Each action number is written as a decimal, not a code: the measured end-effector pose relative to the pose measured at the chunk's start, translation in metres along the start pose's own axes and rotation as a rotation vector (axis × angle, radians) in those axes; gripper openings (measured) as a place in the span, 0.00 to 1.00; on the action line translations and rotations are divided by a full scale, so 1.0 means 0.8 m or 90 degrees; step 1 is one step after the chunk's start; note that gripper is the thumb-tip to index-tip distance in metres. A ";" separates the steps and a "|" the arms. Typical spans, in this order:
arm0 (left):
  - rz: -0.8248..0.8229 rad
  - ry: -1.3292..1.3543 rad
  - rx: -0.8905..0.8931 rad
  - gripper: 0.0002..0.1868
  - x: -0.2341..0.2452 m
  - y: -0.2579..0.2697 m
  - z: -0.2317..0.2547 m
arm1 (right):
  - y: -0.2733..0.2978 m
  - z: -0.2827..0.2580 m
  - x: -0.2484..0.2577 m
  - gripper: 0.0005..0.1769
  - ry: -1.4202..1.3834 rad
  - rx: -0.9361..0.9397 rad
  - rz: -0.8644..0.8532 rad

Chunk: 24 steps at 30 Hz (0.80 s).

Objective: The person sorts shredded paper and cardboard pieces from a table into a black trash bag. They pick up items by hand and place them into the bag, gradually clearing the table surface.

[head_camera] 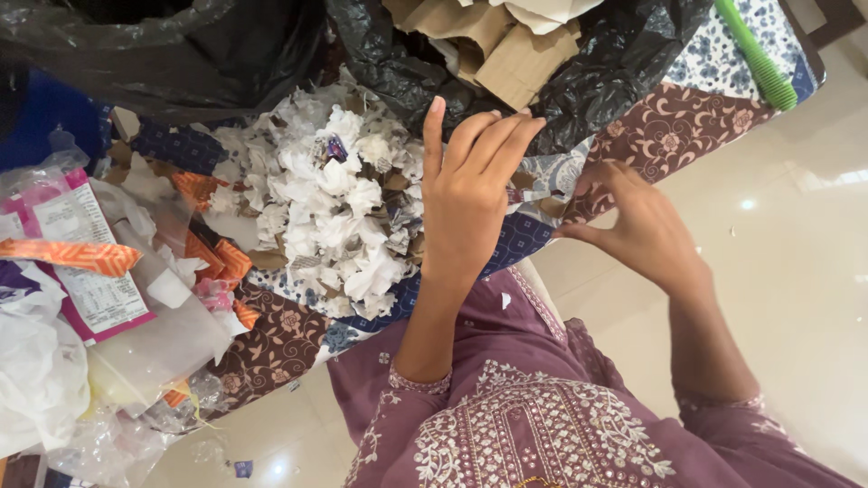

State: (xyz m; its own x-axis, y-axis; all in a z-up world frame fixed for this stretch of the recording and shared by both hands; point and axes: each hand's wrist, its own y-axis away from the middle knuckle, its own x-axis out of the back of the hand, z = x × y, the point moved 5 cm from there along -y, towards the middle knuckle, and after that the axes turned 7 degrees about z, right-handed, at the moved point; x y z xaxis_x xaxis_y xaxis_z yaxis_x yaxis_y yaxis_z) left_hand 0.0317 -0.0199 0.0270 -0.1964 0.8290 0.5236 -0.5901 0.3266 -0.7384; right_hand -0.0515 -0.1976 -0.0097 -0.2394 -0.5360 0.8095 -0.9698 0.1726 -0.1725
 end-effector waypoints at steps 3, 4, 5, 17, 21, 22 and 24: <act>-0.003 -0.001 0.000 0.23 0.000 -0.001 0.001 | 0.004 0.023 -0.022 0.26 -0.067 -0.081 0.005; -0.005 -0.003 0.000 0.23 0.000 -0.001 0.001 | 0.006 0.030 -0.026 0.25 -0.086 -0.107 0.004; -0.007 -0.003 0.000 0.23 0.001 -0.001 0.001 | 0.008 0.036 -0.030 0.24 -0.104 -0.133 0.003; -0.023 -0.002 0.007 0.24 0.002 -0.001 0.003 | 0.016 0.047 -0.004 0.17 -0.243 -0.140 0.069; -0.039 -0.015 0.006 0.25 0.003 -0.003 0.004 | 0.020 0.044 0.006 0.20 -0.248 -0.111 0.089; -0.037 -0.021 0.007 0.25 0.002 -0.003 0.005 | 0.021 0.044 0.010 0.20 -0.226 -0.091 0.094; -0.043 -0.031 0.019 0.25 -0.001 -0.003 0.007 | 0.022 0.044 0.017 0.19 -0.182 -0.049 0.098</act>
State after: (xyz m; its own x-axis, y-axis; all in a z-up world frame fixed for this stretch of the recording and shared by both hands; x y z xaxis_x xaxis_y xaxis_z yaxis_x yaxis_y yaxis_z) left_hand 0.0290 -0.0236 0.0303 -0.1921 0.7826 0.5921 -0.6258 0.3671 -0.6882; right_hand -0.0733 -0.2311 -0.0213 -0.3968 -0.7069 0.5855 -0.9174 0.3256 -0.2287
